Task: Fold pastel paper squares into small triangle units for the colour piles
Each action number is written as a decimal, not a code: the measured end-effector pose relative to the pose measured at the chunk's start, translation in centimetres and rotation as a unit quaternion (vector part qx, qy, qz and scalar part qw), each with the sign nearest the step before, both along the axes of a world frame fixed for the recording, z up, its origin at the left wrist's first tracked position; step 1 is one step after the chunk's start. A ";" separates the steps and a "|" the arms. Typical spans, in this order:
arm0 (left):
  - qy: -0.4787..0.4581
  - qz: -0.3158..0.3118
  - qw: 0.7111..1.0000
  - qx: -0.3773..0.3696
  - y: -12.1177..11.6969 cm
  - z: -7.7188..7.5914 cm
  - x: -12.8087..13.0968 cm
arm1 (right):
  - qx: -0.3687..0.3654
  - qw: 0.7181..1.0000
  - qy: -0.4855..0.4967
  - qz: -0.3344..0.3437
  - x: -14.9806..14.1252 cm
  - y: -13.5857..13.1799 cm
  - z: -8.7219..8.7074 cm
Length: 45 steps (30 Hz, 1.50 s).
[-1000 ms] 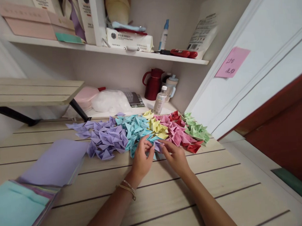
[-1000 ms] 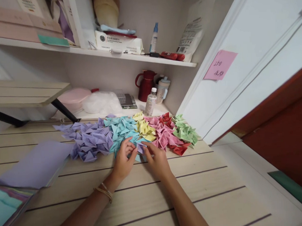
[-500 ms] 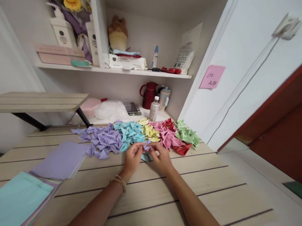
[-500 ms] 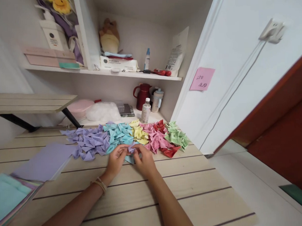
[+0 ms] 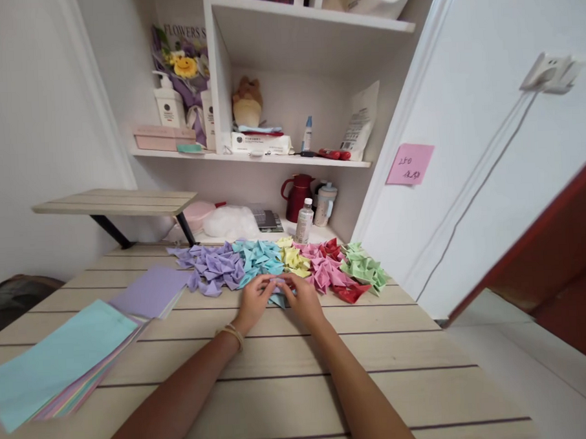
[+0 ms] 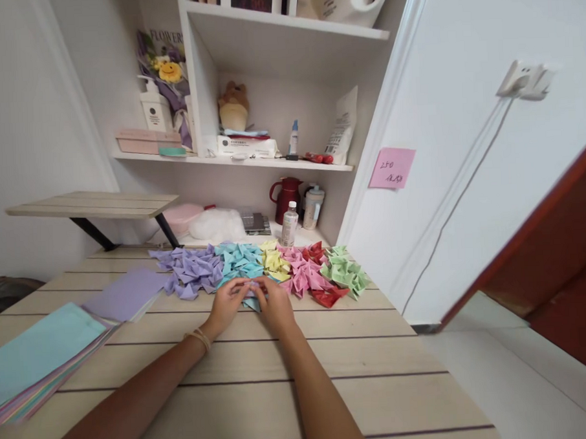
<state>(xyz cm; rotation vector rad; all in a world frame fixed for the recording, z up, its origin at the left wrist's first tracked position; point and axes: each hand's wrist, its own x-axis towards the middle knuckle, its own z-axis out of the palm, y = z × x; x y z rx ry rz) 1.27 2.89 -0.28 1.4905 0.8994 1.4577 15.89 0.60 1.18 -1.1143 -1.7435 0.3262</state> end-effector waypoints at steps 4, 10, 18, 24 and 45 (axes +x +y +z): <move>0.034 0.022 0.999 0.029 -0.3 0.2 -0.3 | 0.007 1.000 0.026 0.005 -0.3 0.1 -0.1; -0.018 0.047 0.998 0.028 -0.7 0.4 0.1 | -0.009 0.994 0.104 0.014 -0.8 -0.1 0.0; 0.020 0.060 0.997 0.038 -0.9 0.2 -0.2 | -0.040 0.994 0.104 0.015 -0.6 -0.1 -0.3; -0.017 0.047 0.999 0.003 -1.6 -0.3 -0.4 | -0.075 0.989 0.124 0.030 -0.8 0.0 -0.6; -0.170 -0.066 0.976 -0.120 -2.1 -0.5 -1.7 | 0.010 0.998 -0.001 0.061 -1.0 0.2 -0.9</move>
